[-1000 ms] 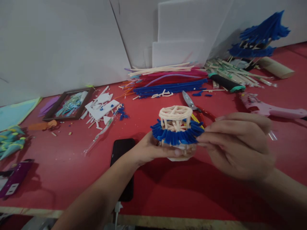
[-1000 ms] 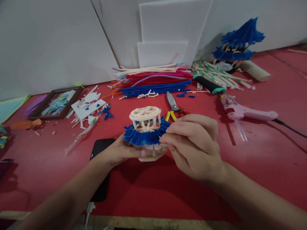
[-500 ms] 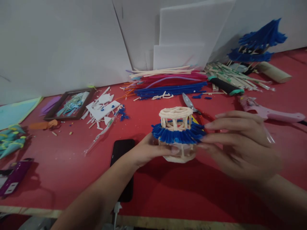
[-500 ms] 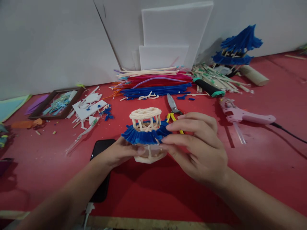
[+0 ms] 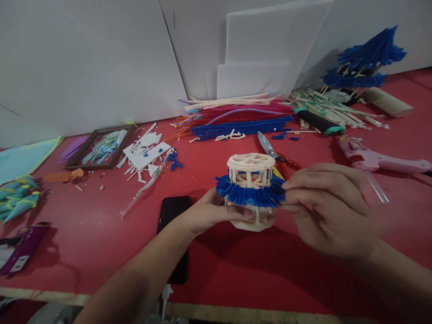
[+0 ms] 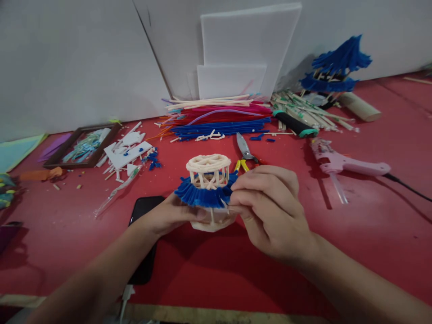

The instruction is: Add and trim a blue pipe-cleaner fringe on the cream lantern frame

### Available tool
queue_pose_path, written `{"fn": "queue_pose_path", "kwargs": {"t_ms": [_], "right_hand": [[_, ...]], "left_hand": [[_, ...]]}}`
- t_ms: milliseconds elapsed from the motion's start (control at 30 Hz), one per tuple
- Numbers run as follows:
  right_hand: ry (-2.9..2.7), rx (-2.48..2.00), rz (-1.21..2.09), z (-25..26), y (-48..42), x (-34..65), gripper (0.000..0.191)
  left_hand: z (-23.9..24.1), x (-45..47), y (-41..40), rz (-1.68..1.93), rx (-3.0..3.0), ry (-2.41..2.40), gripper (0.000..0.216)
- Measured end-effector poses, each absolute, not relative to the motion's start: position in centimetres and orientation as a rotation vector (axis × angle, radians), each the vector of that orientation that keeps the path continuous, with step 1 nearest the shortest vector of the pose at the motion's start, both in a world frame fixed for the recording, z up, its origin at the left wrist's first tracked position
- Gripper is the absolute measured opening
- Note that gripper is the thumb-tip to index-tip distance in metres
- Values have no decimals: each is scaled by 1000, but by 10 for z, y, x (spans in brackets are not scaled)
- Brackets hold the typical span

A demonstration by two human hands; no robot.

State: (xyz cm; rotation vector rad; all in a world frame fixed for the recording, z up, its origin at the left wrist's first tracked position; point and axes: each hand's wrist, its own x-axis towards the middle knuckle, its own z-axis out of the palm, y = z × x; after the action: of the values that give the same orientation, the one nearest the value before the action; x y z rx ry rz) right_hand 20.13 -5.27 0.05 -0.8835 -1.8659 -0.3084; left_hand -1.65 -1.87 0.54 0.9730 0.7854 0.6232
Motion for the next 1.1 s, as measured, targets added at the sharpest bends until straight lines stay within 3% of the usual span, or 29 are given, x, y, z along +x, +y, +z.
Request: {"fn": "queue_pose_path", "kwargs": {"t_ms": [633,833,1100], "right_hand": [[-1937,-787,-349,7,-49,212,17],[-1914,-821,-301,5,-52,206,15],[-1935,-854,-272,4,-57,199,14]], "left_hand": [[-1,-18,-17,614,968,836,58],[10,-15,-16,542,1184,560,63],[10,-12,-17,498,1226,618,45]]}}
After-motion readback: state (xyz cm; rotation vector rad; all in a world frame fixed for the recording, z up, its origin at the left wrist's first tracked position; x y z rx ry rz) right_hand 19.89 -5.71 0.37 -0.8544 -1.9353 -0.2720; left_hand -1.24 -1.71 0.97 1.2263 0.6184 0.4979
